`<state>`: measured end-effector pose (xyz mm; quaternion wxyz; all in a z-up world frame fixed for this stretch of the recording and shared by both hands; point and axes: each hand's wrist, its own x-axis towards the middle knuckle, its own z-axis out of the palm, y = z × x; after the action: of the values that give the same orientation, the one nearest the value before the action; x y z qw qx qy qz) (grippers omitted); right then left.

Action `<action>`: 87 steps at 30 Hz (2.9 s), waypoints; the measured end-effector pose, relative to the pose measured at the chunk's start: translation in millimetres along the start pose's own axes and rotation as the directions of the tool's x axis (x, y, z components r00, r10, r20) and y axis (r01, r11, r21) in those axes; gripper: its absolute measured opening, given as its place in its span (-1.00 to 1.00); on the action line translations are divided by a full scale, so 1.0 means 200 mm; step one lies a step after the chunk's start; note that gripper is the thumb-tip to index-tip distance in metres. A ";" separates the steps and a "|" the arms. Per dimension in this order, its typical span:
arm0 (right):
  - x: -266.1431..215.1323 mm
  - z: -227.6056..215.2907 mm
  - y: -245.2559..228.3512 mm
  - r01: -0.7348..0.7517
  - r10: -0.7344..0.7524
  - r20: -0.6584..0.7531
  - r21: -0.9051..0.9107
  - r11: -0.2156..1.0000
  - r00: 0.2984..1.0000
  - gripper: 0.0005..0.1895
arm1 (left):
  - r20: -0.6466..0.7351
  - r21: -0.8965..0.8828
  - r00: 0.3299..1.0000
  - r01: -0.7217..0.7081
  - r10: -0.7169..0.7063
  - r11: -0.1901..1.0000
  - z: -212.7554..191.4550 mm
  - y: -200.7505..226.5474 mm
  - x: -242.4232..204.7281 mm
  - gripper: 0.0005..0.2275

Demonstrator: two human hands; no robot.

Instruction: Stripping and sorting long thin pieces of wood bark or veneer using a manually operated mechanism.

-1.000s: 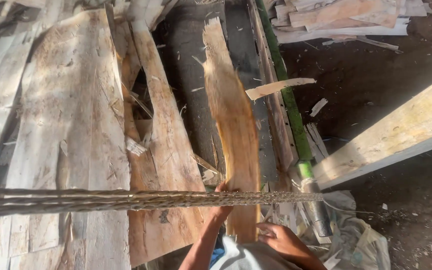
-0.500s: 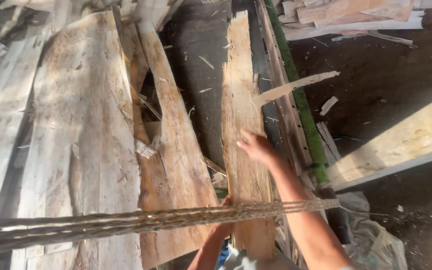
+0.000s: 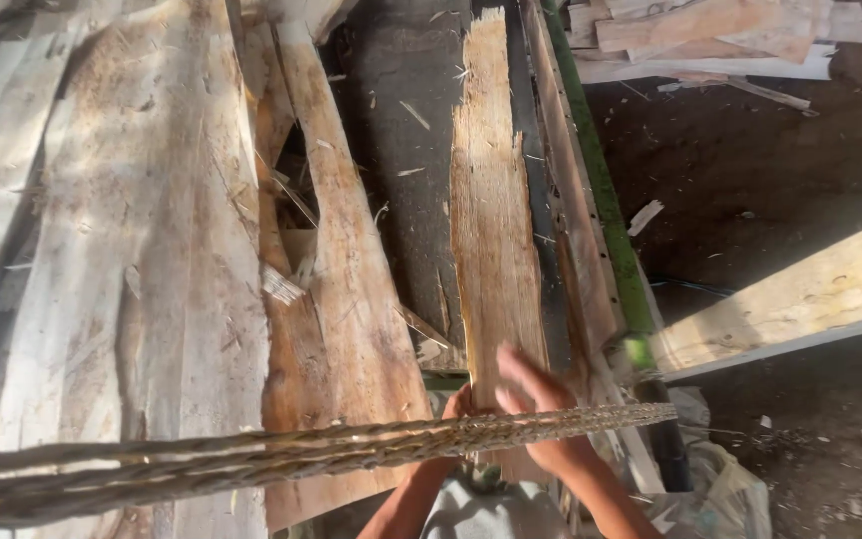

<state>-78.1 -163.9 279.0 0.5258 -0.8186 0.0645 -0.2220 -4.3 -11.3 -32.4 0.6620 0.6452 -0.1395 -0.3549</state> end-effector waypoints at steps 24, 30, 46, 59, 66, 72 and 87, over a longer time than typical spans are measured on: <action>-0.21 -0.76 0.07 -0.676 0.669 0.130 0.261 0.689 0.732 -0.38 | 0.037 0.673 0.965 -0.218 0.261 0.707 0.48 0.05 0.30 -0.75; -0.14 -0.78 -0.08 -0.689 0.695 0.086 0.263 0.675 0.714 -0.37 | 0.018 0.571 0.999 -0.038 0.033 0.820 0.52 0.28 0.27 -0.79; -0.20 -0.72 0.05 -0.708 0.717 0.025 0.186 0.681 0.696 -0.38 | -0.199 -0.005 0.965 0.176 -0.173 0.984 0.50 0.43 0.49 -0.45; -0.13 -0.91 -0.12 -0.666 0.658 0.149 0.322 0.673 0.738 -0.44 | -0.220 0.178 0.975 0.073 -0.033 0.981 0.57 0.26 0.37 -0.49; -0.13 -0.83 -0.10 -0.704 0.707 0.104 0.274 0.655 0.699 -0.39 | -0.201 -0.179 0.967 0.123 -0.159 0.976 0.68 0.09 0.34 -0.47; -0.28 -0.65 0.23 -0.738 0.741 0.044 0.146 0.659 0.670 -0.35 | -0.266 0.132 0.946 0.224 -0.183 0.966 0.62 0.50 0.15 -0.50; -0.24 -0.63 0.19 -0.834 0.862 -0.039 -0.280 0.476 0.505 -0.30 | -0.243 0.095 0.962 0.153 -0.126 0.984 0.52 0.53 0.50 -0.53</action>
<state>-170.0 -269.1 274.4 0.4557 -0.7515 0.4612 0.1222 29.4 -163.8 54.8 0.6097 0.7274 -0.0336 -0.3131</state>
